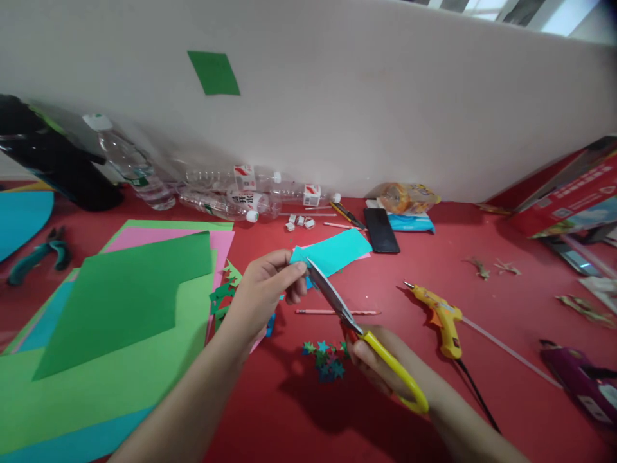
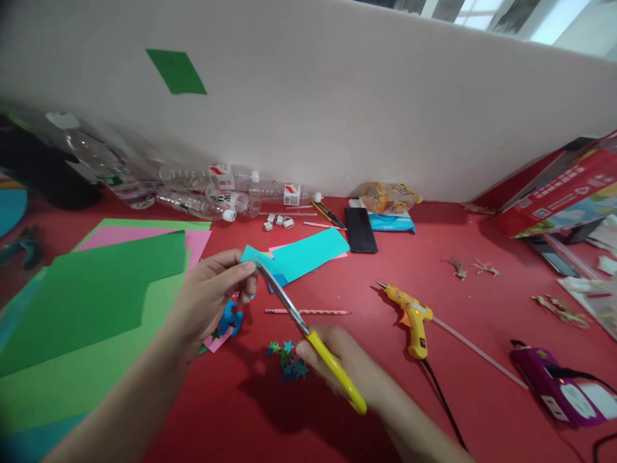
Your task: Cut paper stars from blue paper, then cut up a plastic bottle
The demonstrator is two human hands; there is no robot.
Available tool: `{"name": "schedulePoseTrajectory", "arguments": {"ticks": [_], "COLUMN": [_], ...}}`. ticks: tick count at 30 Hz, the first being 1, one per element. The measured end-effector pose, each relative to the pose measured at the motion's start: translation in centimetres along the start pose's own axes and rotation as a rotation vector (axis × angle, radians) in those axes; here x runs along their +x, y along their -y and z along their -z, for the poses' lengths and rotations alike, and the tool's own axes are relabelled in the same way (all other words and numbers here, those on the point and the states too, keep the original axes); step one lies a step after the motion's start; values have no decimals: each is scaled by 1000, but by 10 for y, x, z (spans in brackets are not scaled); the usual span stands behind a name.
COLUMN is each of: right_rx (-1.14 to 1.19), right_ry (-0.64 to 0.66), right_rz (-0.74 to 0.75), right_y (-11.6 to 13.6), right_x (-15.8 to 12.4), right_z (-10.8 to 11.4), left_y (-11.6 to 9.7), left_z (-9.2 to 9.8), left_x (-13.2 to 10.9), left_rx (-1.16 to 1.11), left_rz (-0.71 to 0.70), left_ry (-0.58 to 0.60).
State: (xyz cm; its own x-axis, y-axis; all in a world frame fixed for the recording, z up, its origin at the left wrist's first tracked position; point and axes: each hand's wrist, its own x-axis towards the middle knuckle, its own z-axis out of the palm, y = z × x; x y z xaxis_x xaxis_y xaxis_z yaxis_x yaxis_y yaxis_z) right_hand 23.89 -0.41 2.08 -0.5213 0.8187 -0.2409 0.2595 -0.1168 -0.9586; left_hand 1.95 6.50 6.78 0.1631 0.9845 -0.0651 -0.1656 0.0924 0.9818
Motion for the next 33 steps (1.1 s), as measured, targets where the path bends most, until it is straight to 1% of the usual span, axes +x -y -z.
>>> {"name": "schedulePoseTrajectory", "arguments": {"ticks": [5,16,19,23,28,33], "right_rx": [18,-41,-9,34,-18,-46], "right_ry": [2,4,15,38,3,-13], "right_rz": [16,3,21,0,45,40], "right_y": [-1,0,1,-2,-2,3], "right_x": [1,2,1,0,1,1], "right_z": [-1,0,0,-1,-2,-1], "left_y": [0,1,0,-2,-3,-2], "left_z": [-1,2,1,-2,-3,-2], "left_x": [0,-1,-1,-1,-2,-1], "left_rx": [-36,11,39,76,77,71], "left_rz": [-5,-22,-7,11,8,14], "left_ry": [-2,4,-3,-17,-11,-12]}}
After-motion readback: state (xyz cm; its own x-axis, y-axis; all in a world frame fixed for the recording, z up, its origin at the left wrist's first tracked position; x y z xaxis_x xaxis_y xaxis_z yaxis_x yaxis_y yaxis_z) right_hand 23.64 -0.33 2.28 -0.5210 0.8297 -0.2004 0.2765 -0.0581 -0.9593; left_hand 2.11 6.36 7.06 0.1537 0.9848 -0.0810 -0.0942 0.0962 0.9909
